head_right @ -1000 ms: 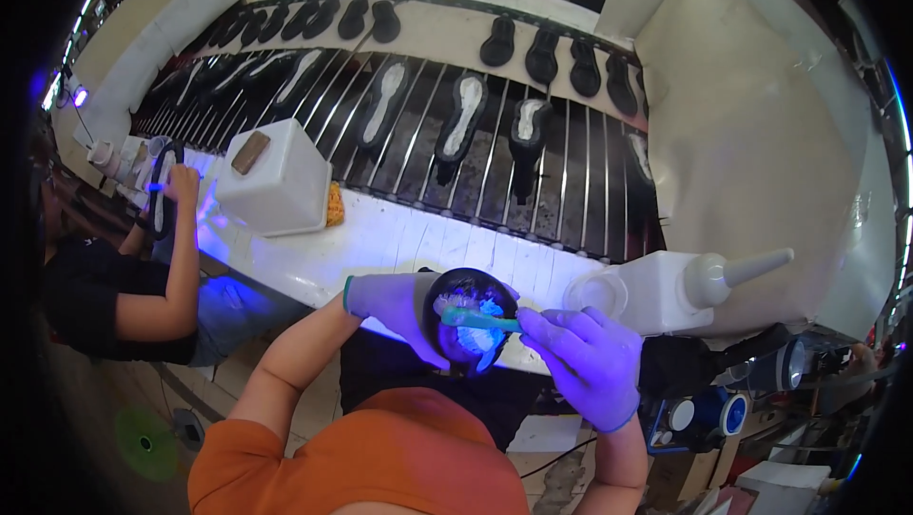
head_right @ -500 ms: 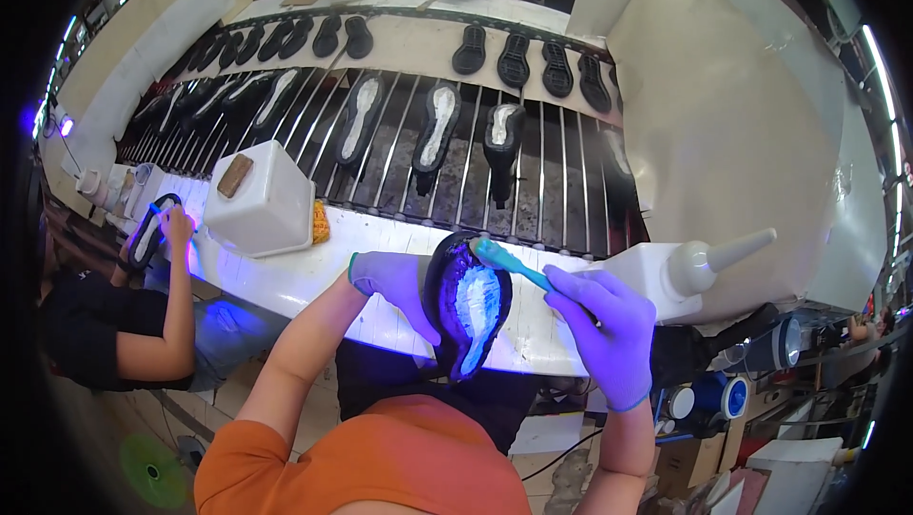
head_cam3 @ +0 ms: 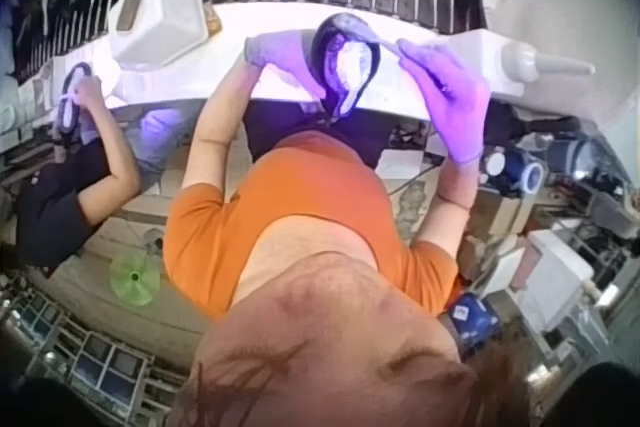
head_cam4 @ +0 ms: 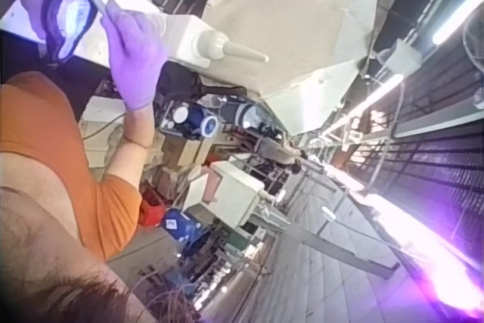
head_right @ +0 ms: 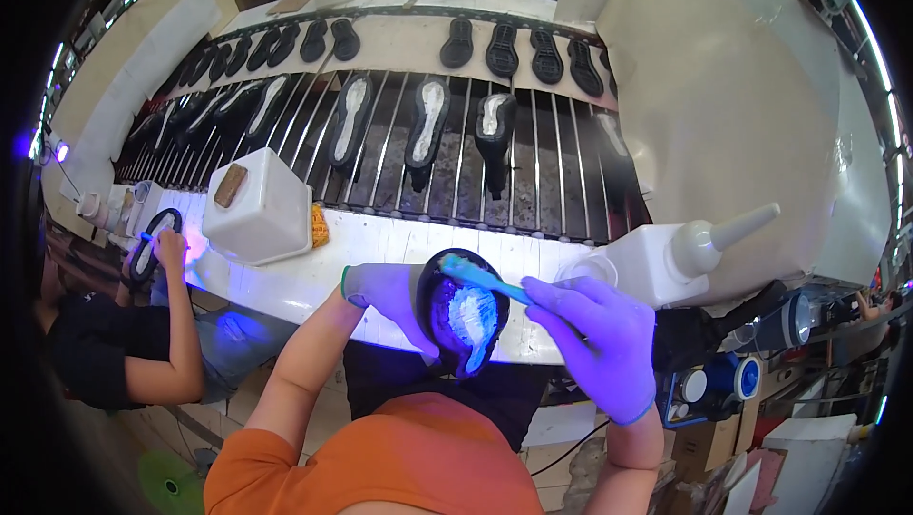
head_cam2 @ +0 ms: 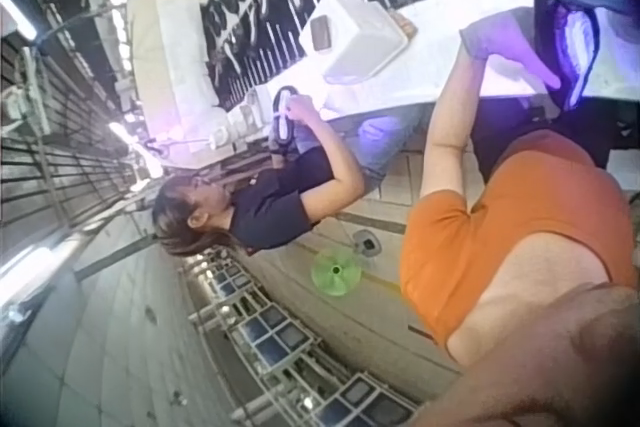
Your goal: Apply adhesive or primer to the perimeter of shoe soles using a brush in a manufacturing facility.
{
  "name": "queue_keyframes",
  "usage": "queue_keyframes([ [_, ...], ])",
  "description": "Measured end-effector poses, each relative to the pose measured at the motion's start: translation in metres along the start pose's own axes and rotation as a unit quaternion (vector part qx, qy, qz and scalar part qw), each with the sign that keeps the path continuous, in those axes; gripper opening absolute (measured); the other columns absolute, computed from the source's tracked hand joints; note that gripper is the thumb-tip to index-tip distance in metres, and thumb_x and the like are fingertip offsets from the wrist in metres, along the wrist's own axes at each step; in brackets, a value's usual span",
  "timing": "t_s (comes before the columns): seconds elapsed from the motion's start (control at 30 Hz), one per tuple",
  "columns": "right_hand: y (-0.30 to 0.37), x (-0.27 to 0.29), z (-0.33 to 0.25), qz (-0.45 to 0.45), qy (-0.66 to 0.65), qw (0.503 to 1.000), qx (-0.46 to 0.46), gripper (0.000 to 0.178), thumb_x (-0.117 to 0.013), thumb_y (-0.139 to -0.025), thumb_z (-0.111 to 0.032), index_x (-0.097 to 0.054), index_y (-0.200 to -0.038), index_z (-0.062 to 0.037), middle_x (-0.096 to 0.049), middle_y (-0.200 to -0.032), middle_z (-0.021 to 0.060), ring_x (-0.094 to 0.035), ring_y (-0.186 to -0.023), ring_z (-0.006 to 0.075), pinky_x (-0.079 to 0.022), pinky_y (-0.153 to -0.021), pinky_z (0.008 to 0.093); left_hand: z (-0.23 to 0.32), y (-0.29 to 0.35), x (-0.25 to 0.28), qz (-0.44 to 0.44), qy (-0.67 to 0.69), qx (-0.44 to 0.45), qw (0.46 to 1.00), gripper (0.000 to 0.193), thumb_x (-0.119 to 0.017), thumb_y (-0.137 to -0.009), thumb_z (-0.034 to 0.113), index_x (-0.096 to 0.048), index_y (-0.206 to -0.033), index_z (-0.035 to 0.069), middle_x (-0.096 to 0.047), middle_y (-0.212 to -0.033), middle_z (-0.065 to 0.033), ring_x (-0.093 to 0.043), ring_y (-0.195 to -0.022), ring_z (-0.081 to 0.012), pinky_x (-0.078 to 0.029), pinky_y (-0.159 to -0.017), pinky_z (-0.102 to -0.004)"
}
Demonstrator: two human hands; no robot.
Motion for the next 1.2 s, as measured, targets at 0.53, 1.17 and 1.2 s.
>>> queue_keyframes([
  [0.53,0.107,-0.022,0.181,0.084,-0.084,0.963,-0.242,0.029,-0.074,-0.076,-0.009,-0.073,-0.105,-0.0080,-0.068,-0.085,0.0103,-0.066,-0.075,0.0229,-0.051,-0.068,0.0329,-0.102,0.047,0.027,0.232,0.187,0.037,0.954,0.077,-0.085,-0.060,0.004,-0.053,-0.130,0.001,-0.062,-0.123,-0.0078,-0.057,-0.113,-0.0181,-0.044,-0.099,-0.0334],
  [1.17,0.169,-0.047,0.261,0.122,-0.194,0.866,-0.445,0.027,-0.061,-0.091,-0.016,-0.068,-0.112,-0.0004,-0.070,-0.084,0.0067,-0.055,-0.058,0.0083,-0.041,-0.050,0.0218,-0.156,0.003,-0.111,0.263,0.705,0.015,0.659,0.075,-0.044,-0.092,0.063,-0.043,-0.138,0.005,-0.057,-0.126,-0.0159,-0.059,-0.109,-0.0266,-0.048,-0.096,-0.0400],
  [1.2,0.171,-0.052,0.262,0.116,-0.195,0.866,-0.445,0.027,-0.061,-0.091,-0.016,-0.068,-0.112,-0.0004,-0.070,-0.084,0.0067,-0.055,-0.058,0.0083,-0.041,-0.050,0.0218,-0.155,0.003,-0.111,0.244,0.720,-0.004,0.650,0.075,-0.043,-0.092,0.063,-0.042,-0.138,0.004,-0.057,-0.126,-0.0165,-0.059,-0.110,-0.0270,-0.048,-0.097,-0.0403],
])
Point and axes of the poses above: each hand's wrist, its own y-axis away from the middle knuckle, its own x-axis out of the back of the hand, z = x × y, the point moved 9 cm from there along -y, towards the middle knuckle
